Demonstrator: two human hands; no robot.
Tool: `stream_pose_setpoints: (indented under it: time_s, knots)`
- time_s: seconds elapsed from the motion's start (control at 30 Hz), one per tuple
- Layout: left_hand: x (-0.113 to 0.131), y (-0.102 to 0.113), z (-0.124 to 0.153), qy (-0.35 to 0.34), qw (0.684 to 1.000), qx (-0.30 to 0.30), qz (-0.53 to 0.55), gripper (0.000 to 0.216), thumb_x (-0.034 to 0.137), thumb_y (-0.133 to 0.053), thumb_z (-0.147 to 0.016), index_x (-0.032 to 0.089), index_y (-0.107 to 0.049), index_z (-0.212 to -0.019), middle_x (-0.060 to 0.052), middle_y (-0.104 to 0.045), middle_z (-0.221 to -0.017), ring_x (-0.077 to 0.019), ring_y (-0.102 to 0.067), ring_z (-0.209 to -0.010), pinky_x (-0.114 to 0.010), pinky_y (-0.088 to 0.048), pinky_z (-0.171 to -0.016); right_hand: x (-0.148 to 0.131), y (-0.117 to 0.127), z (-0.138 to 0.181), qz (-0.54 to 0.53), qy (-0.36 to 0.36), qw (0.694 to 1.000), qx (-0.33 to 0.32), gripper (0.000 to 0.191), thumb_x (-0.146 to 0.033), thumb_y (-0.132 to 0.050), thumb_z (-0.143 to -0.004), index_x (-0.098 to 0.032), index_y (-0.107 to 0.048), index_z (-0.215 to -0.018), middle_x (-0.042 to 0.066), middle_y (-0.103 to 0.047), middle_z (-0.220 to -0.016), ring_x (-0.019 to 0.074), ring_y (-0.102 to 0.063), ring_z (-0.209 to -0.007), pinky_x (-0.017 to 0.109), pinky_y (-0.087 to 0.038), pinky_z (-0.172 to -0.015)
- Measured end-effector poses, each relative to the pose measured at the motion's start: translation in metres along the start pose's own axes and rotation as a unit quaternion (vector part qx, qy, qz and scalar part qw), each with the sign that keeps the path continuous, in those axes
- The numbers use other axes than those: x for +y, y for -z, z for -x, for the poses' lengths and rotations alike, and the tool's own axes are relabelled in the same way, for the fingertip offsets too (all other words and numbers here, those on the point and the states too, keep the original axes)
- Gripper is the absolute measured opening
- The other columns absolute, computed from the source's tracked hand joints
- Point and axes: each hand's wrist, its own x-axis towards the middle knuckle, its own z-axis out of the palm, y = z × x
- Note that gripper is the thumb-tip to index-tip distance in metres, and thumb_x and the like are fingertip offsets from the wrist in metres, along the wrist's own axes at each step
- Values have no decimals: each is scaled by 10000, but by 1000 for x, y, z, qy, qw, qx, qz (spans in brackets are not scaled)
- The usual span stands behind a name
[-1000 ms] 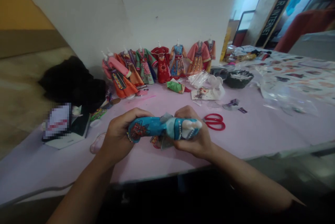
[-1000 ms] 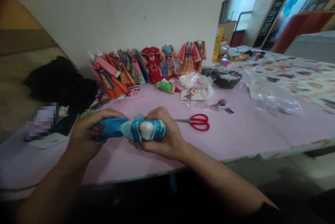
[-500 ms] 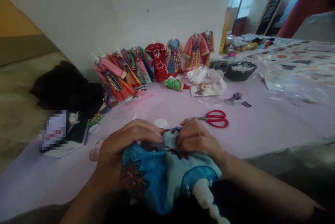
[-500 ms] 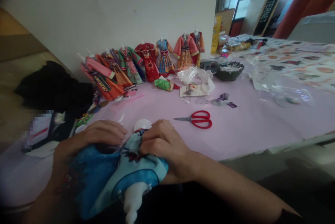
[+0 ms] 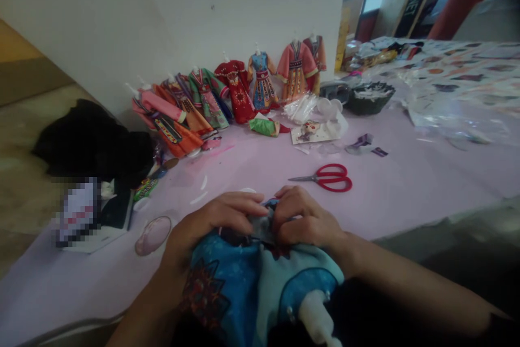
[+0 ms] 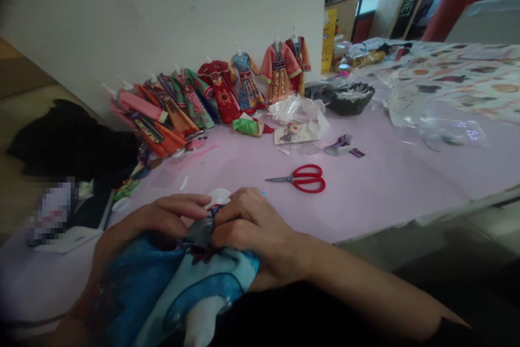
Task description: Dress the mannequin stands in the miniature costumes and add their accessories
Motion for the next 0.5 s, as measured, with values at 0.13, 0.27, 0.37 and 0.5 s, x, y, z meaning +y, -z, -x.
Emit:
stream_pose_setpoints:
  time_s: [0.13, 0.27, 0.37, 0.5]
  knots:
    - [4, 2, -3, 2, 1000, -8, -27, 174, 384, -612, -983, 265, -695, -888, -28, -774, -1003, -224, -705, -1102, -403, -573, -1008, -2, 3, -1, 1, 4, 1000, 1, 239, -424, -686, -916, -229, -577, -1000, 23, -642, -884, 159, -610, -835, 393, -521, -935]
    - [-3, 11, -6, 63, 995, -74, -32, 355, 584, -598, -941, 268, -725, -840, -41, -771, -802, -249, -746, -920, -462, -602, -952, -2, 3, 0, 2, -8, 1000, -11, 240, -436, -663, -933, -240, -567, -1030, 23, -644, -902, 168, -621, -862, 410, -516, -967]
    - [-8, 15, -7, 72, 992, -98, -26, 355, 606, -610, -925, 295, -741, -816, -17, -763, -747, -218, -739, -779, -451, -616, -906, 0, 2, 3, 2, 11, 1000, -9, 262, -431, -684, -915, -239, -565, -1048, 27, -645, -932, 170, -622, -877, 411, -506, -987]
    - [-9, 14, -7, 70, 993, -84, -43, 298, 550, -622, -938, 310, -762, -832, -17, -756, -750, -209, -725, -779, -408, -619, -847, 0, 4, 4, 10, 11, 1000, -28, 304, -421, -717, -883, -252, -549, -1070, 26, -656, -968, 175, -621, -912, 418, -493, -1005]
